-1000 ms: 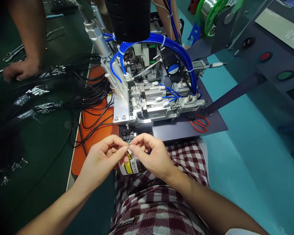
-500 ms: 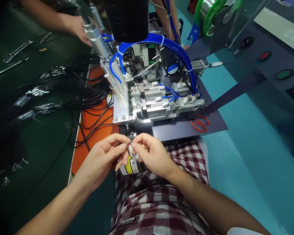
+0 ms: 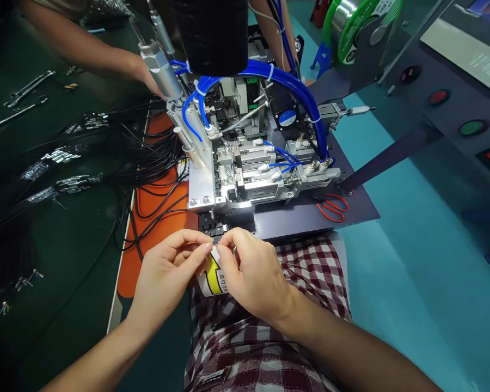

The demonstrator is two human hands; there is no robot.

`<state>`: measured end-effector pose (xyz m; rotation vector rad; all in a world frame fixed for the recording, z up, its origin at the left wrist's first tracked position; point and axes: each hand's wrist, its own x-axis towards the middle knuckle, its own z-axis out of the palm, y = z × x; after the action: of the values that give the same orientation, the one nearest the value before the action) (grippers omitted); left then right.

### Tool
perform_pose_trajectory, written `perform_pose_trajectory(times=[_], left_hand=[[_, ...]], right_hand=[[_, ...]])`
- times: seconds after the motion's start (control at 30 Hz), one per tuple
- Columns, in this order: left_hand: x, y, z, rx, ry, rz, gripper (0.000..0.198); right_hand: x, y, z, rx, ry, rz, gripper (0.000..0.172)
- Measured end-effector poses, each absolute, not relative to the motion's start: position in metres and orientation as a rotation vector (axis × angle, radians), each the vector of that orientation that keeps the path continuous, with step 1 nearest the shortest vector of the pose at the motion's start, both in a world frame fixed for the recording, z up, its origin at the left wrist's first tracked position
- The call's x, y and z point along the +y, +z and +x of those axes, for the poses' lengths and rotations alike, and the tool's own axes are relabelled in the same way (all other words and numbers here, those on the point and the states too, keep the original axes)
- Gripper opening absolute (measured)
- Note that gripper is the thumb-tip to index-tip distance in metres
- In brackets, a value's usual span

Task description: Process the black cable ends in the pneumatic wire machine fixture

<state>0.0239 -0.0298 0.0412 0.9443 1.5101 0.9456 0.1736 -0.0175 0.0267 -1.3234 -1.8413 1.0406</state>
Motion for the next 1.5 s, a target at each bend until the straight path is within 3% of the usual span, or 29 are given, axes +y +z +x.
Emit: perform_pose_trajectory(times=[0.2, 0.5, 0.8, 1.03, 1.33, 1.5], left_hand=[[-0.023, 0.043, 0.013, 1.387, 0.708, 0.834, 0.021], [-0.025, 0.035, 0.016, 1.401, 0.771, 0.713, 0.017], [-0.018, 0.034, 0.014, 1.333, 0.720, 0.666, 0.021], [-0.019, 0.038, 0.014, 1.363, 0.659, 0.665, 0.021], [-0.022, 0.034, 0.011, 1.390, 0.653, 0.747, 0.023], [-0.022, 0.034, 0.011, 1.395, 0.663, 0.785, 0.023]], right_hand=[[-0.014, 0.023, 0.176, -1.684, 1.307, -1.350, 0.015], [-0.013, 0.022, 0.172, -1.358, 1.748, -1.364, 0.019], [0.002, 0.017, 0.183, -1.566, 1.411, -1.295, 0.010], [0.007, 0.022, 0.177, -1.406, 1.683, -1.292, 0.016], [0.010, 0.024, 0.174, -1.324, 1.693, -1.296, 0.011], [0.011, 0.027, 0.172, -1.237, 1.768, -1.284, 0.018]])
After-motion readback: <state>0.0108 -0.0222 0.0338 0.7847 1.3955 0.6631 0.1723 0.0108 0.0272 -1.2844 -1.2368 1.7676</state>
